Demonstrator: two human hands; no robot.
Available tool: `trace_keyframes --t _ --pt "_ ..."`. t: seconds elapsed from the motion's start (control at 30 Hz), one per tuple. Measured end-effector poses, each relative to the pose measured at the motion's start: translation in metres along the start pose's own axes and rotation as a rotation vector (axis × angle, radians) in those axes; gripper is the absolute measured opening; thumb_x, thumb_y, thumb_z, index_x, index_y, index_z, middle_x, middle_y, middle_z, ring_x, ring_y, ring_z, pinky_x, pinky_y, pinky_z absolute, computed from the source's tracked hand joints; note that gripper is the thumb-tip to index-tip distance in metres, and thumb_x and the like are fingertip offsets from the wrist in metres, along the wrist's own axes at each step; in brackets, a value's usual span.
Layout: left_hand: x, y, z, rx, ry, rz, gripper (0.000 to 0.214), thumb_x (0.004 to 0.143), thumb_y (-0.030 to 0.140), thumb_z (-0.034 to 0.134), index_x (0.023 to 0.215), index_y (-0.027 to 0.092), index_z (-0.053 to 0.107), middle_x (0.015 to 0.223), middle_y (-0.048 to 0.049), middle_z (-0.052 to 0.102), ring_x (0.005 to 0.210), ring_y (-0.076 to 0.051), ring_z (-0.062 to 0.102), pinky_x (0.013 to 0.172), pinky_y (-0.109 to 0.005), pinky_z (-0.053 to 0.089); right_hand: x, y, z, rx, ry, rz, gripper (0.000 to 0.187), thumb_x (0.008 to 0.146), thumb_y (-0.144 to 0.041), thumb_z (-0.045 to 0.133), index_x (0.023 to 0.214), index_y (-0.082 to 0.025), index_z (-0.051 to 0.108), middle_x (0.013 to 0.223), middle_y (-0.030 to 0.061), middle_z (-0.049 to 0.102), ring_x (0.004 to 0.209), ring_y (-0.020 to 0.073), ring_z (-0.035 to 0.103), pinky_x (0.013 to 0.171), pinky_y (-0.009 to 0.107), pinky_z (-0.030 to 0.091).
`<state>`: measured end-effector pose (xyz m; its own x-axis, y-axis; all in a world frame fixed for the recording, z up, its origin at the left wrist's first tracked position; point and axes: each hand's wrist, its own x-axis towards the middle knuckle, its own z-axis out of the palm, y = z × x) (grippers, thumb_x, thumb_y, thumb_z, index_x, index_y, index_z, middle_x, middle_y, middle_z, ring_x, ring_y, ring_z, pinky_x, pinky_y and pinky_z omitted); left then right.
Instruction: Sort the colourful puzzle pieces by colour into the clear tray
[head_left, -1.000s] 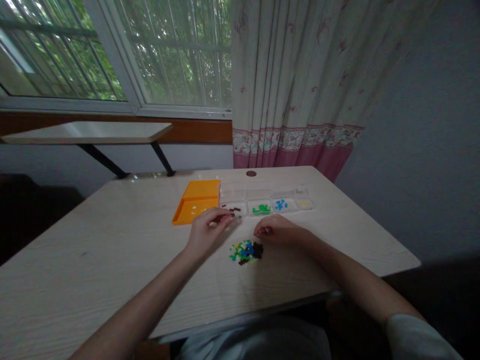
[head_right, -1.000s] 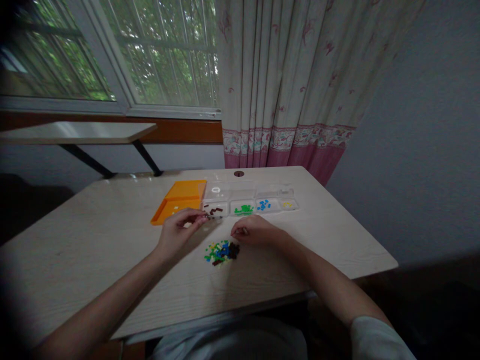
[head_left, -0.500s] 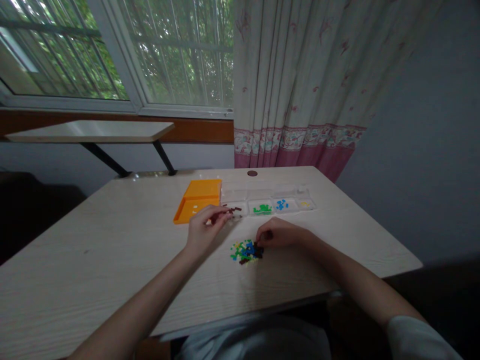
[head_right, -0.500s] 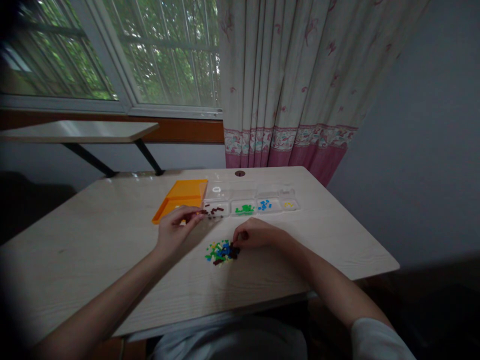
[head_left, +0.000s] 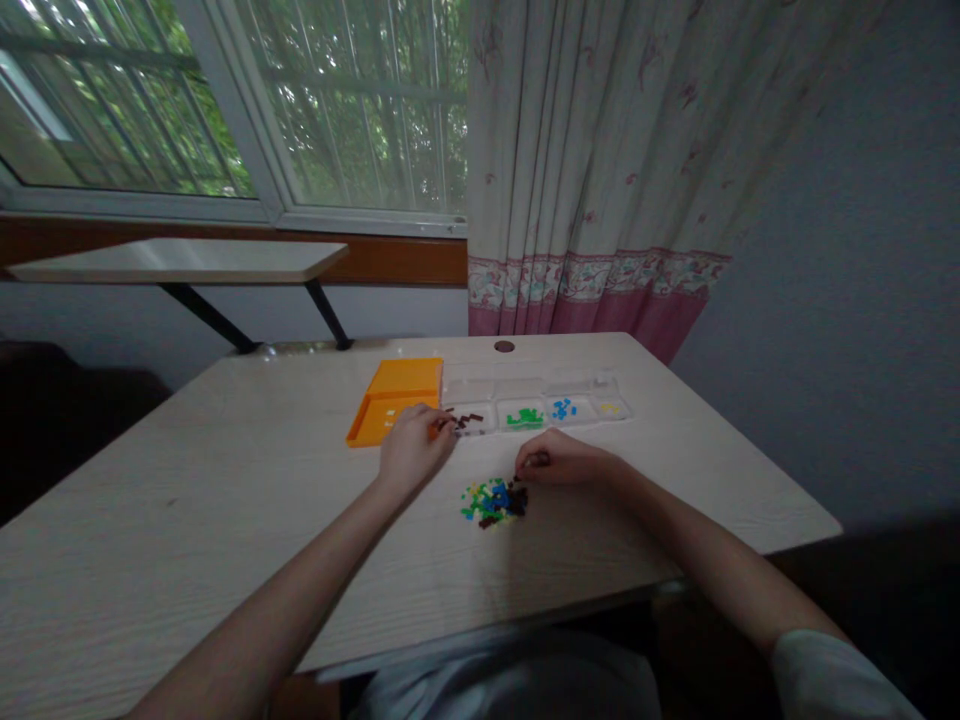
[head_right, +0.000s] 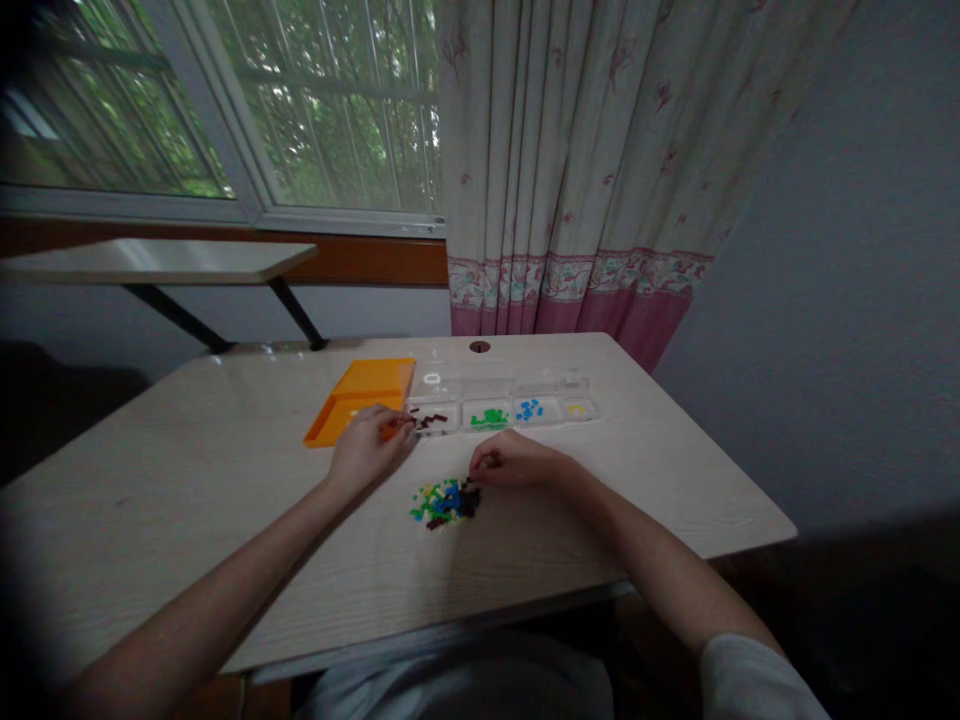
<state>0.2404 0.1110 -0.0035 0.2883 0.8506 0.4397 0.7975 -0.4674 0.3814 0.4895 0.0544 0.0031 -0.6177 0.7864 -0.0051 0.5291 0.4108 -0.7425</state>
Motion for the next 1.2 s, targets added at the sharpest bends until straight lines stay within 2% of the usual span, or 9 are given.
trace_keyframes --t 0.13,0.27,0.4,0.53,0.67,0.8,0.97,1.2 --pt "-0.001 0.001 0.000 0.042 -0.003 0.016 0.025 0.079 0.032 0.047 0.091 0.019 0.065 0.092 -0.0060 0.063 0.091 -0.023 0.053 0.078 -0.033 0.042 0.002 0.000 0.000 0.023 0.025 0.053 0.021 0.077 -0.028 0.053 0.082 -0.012 0.064 0.054 -0.0037 0.049 0.046 0.0053 0.037 0.043 0.015 0.026" --pt "-0.003 0.005 -0.001 -0.068 -0.016 0.066 0.021 0.079 0.029 0.049 0.085 0.018 0.065 0.088 -0.0056 0.064 0.088 -0.022 0.054 0.077 -0.032 0.042 0.004 0.000 -0.001 -0.052 0.118 0.065 0.023 0.079 -0.032 0.052 0.083 -0.013 0.064 0.052 -0.0043 0.047 0.046 0.0058 0.037 0.043 0.016 0.026" --pt "-0.011 0.021 -0.002 -0.306 -0.196 0.175 0.019 0.078 0.029 0.052 0.077 0.018 0.067 0.073 -0.0036 0.063 0.074 -0.016 0.056 0.069 -0.026 0.042 0.007 0.000 0.002 -0.147 0.234 0.055 0.021 0.079 -0.033 0.053 0.084 -0.016 0.065 0.054 -0.0041 0.050 0.047 0.0061 0.040 0.044 0.016 0.027" --pt "-0.020 0.037 -0.001 -0.441 -0.305 0.211 0.019 0.076 0.033 0.056 0.079 0.019 0.069 0.067 -0.0016 0.061 0.066 -0.013 0.055 0.064 -0.023 0.041 0.008 -0.002 0.009 -0.286 0.336 -0.057 0.021 0.080 -0.033 0.053 0.085 -0.017 0.065 0.056 -0.0026 0.055 0.049 0.0069 0.045 0.048 0.017 0.032" --pt "-0.022 0.041 -0.001 -0.481 -0.303 0.164 0.022 0.073 0.038 0.060 0.077 0.018 0.069 0.065 -0.0017 0.061 0.063 -0.012 0.054 0.059 -0.022 0.040 0.009 -0.004 0.017 -0.453 0.447 -0.225 0.022 0.081 -0.034 0.051 0.084 -0.018 0.066 0.054 -0.0020 0.059 0.048 0.0073 0.050 0.051 0.018 0.034" --pt "-0.020 0.041 -0.002 -0.514 -0.292 0.152 0.022 0.072 0.037 0.061 0.074 0.017 0.069 0.063 -0.0016 0.061 0.059 -0.012 0.053 0.056 -0.021 0.040 0.010 -0.007 0.021 -0.598 0.557 -0.311 0.023 0.082 -0.035 0.049 0.081 -0.021 0.067 0.050 -0.0020 0.060 0.049 0.0082 0.053 0.053 0.018 0.034" --pt "-0.019 0.043 -0.002 -0.573 -0.261 0.132 0.021 0.071 0.035 0.061 0.072 0.015 0.069 0.065 -0.0031 0.063 0.062 -0.013 0.055 0.058 -0.022 0.041 0.009 -0.012 0.020 -0.735 0.629 -0.336 0.026 0.083 -0.036 0.046 0.076 -0.022 0.067 0.051 -0.0014 0.062 0.051 0.0084 0.054 0.054 0.020 0.033" --pt "-0.019 0.044 -0.004 -0.591 -0.253 0.134 0.016 0.071 0.029 0.061 0.076 0.016 0.068 0.068 -0.0035 0.064 0.065 -0.013 0.055 0.061 -0.023 0.042 0.009 -0.016 0.021 -0.830 0.607 -0.314 0.027 0.084 -0.035 0.045 0.074 -0.024 0.067 0.052 -0.0022 0.062 0.051 0.0078 0.053 0.055 0.021 0.031"
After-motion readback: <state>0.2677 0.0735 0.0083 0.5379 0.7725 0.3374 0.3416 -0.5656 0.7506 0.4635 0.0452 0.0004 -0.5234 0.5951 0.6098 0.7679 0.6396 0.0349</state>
